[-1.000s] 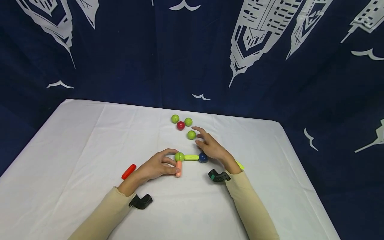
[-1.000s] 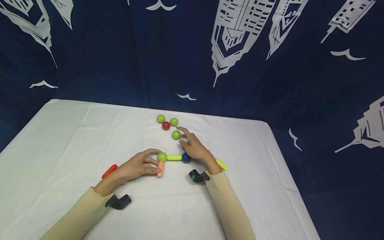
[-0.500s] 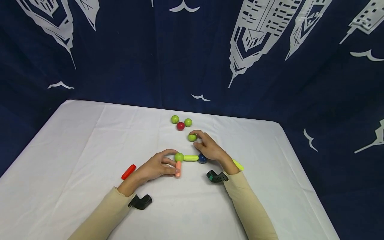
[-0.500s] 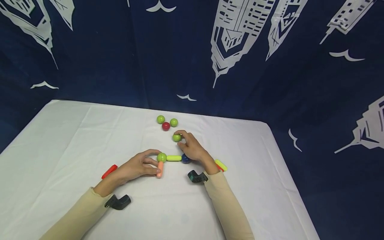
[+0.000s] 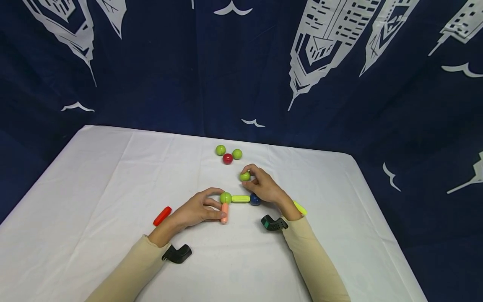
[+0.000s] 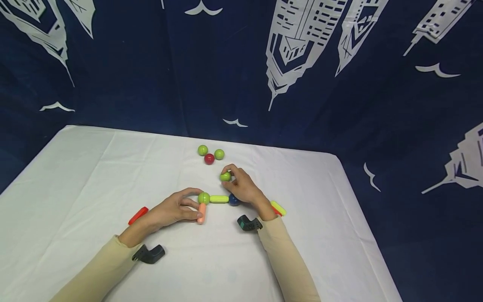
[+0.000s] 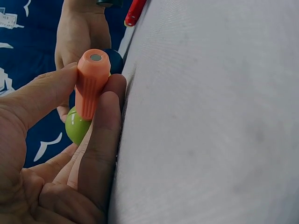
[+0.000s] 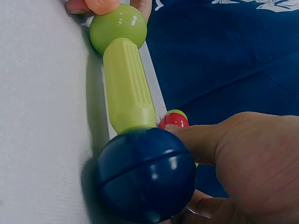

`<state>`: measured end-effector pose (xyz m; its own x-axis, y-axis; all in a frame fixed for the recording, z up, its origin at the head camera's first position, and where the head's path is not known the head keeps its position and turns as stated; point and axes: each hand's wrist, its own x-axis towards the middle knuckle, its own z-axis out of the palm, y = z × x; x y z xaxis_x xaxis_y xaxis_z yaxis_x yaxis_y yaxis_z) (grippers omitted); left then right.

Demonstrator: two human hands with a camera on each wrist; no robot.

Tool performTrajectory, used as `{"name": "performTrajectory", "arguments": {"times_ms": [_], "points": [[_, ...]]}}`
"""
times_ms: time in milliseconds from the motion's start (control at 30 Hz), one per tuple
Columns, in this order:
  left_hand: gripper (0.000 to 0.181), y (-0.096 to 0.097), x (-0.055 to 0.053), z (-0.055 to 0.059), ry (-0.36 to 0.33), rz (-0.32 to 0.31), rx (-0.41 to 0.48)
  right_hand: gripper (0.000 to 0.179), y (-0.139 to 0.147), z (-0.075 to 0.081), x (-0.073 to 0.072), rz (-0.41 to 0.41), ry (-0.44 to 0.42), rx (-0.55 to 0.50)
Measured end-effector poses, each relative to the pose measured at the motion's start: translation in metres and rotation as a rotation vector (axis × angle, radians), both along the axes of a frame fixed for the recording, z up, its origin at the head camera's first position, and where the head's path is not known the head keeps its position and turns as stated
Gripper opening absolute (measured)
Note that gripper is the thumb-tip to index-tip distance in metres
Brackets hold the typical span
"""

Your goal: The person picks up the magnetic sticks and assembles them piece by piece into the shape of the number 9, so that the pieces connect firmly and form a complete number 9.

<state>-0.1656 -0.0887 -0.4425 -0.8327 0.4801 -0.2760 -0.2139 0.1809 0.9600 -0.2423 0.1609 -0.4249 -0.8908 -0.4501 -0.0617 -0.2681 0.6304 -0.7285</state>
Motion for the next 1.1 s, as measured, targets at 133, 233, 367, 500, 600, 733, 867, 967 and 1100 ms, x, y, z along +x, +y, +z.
{"name": "performTrajectory", "arguments": {"times_ms": [133,233,367,500,600,733,867,967,1100], "points": [[0.074,0.0,0.0,-0.001,-0.006,-0.003,0.01,0.02,-0.001,0.0,0.0,-0.006,0.0,-0.016],[0.075,0.0,-0.001,-0.001,-0.012,-0.002,0.03,0.014,-0.002,0.001,0.002,-0.018,0.003,-0.017],[0.076,0.001,0.0,-0.001,-0.026,0.001,0.056,0.014,-0.003,0.0,0.003,-0.032,0.019,-0.008],[0.077,0.002,0.001,-0.002,-0.034,0.011,0.062,0.022,-0.002,0.0,0.003,-0.044,0.026,-0.011],[0.078,0.002,0.0,-0.002,-0.032,0.025,0.054,0.027,-0.003,0.002,0.002,-0.049,0.025,-0.025],[0.078,0.002,-0.001,-0.002,-0.032,0.047,0.053,0.031,-0.005,0.009,0.003,-0.033,0.045,-0.048],[0.078,0.002,-0.001,0.0,-0.036,0.065,0.056,0.031,-0.008,0.018,0.007,0.006,0.075,-0.08],[0.078,0.002,0.0,0.0,-0.043,0.064,0.049,0.031,-0.011,0.024,0.014,0.05,0.091,-0.103],[0.078,0.002,0.001,0.0,-0.05,0.051,0.05,0.029,-0.012,0.028,0.026,0.134,0.099,-0.123]]}}
